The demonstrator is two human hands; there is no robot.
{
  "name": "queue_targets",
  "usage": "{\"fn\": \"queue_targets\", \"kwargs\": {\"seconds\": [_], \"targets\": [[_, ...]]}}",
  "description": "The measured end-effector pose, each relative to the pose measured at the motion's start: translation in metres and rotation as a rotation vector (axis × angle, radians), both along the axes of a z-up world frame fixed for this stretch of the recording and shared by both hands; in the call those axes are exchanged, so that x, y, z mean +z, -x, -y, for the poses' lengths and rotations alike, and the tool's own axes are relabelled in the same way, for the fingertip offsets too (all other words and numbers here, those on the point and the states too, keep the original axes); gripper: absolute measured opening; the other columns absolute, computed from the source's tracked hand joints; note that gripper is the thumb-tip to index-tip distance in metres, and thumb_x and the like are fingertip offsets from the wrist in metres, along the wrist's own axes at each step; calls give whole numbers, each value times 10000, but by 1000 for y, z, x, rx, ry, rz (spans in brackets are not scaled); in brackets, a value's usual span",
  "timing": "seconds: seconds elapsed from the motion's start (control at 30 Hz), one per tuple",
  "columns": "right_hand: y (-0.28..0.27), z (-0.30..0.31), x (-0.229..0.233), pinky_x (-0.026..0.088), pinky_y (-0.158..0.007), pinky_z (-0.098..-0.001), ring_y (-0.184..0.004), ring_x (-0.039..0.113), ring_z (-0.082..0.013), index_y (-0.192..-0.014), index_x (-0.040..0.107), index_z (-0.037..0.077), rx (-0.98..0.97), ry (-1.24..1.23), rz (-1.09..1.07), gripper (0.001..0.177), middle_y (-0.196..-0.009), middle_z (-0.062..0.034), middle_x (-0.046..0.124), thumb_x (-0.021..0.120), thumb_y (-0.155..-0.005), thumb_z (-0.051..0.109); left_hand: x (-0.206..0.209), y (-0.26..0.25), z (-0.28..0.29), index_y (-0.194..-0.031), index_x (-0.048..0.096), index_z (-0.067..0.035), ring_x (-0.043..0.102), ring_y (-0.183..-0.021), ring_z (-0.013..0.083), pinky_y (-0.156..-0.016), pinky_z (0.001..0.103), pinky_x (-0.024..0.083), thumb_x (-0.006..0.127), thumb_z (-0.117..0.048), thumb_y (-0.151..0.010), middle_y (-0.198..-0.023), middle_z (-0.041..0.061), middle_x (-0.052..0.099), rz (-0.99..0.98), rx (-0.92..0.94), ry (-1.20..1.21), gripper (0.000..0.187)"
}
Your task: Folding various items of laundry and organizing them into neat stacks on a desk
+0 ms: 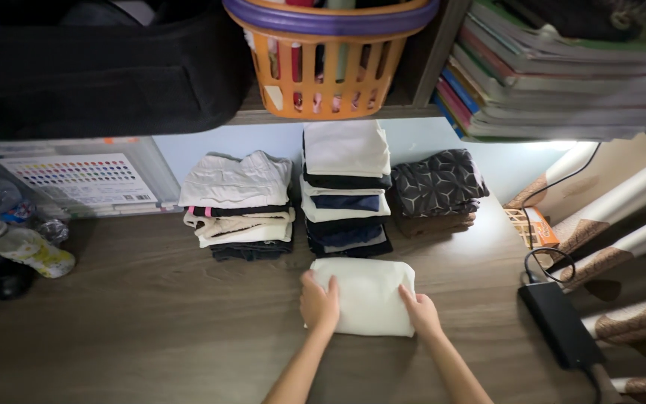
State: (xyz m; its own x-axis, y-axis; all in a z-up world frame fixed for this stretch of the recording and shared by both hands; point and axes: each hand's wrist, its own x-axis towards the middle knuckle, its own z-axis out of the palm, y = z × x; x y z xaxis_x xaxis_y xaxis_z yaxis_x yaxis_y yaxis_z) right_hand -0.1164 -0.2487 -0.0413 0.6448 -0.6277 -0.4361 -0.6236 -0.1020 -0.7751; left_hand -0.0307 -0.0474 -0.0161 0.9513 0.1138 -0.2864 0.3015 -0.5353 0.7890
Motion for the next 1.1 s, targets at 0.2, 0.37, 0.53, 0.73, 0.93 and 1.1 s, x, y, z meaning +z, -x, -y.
{"fn": "queue_targets", "kwargs": {"seconds": [0.2, 0.37, 0.53, 0.73, 0.93, 1.1], "targets": [[26, -1, 83, 500, -668, -405, -839, 616, -275, -1136, 597, -82, -232, -701, 86, 532, -977, -160, 666, 677, -751, 276, -8, -22, 13, -1228, 492, 1, 603, -964, 260, -764, 352, 465, 597, -453, -802, -1108, 120, 594, -509, 40, 372, 632], [34, 51, 108, 491, -740, -448, -849, 597, -300, -1182, 549, 69, -235, -791, 195, 493, -1016, -150, 638, 627, -751, 296, 8, -32, 61, -1292, 475, -99, 596, -1068, 270, -854, 394, 493, 420, -575, -861, -1222, 129, 583, -722, -120, 560, 644], [24, 71, 222, 386, -987, -448, -1158, 487, -298, -1322, 440, 80, -293, -651, 185, 530, -1257, -141, 532, 493, -834, 281, 52, -46, 124, -1151, 616, -108, 615, -1052, 284, -923, 448, 471, 231, -654, -887, -1121, 152, 649, -836, -359, 993, 719], [-34, 179, 205, 408, -865, -631, -975, 513, -248, -1146, 505, 61, -234, -421, 397, 515, -1040, -46, 548, 733, -776, 337, 141, -79, 175, -1476, 61, -167, 256, -1371, 344, -1080, 542, 290, 463, -541, -909, -1500, 176, 200, -407, -432, 863, 789], [-106, 221, 201, 454, -828, -621, -919, 603, -234, -1124, 573, 57, 25, -251, 626, 363, -983, -101, 603, 689, -875, 294, 106, -150, 232, -1399, 304, -89, 384, -1299, 344, -1031, 512, 366, 523, -507, -864, -1409, 198, 370, -86, -247, 802, 713], [-180, 303, 91, 520, -634, -546, -852, 539, -297, -1127, 502, 34, 29, 59, 610, 547, -983, -161, 521, 721, -877, 468, 53, -195, 269, -1386, 304, -14, 315, -1334, 379, -1096, 504, 295, 604, -288, -826, -1398, 262, 367, 239, -133, 863, 692]]}}
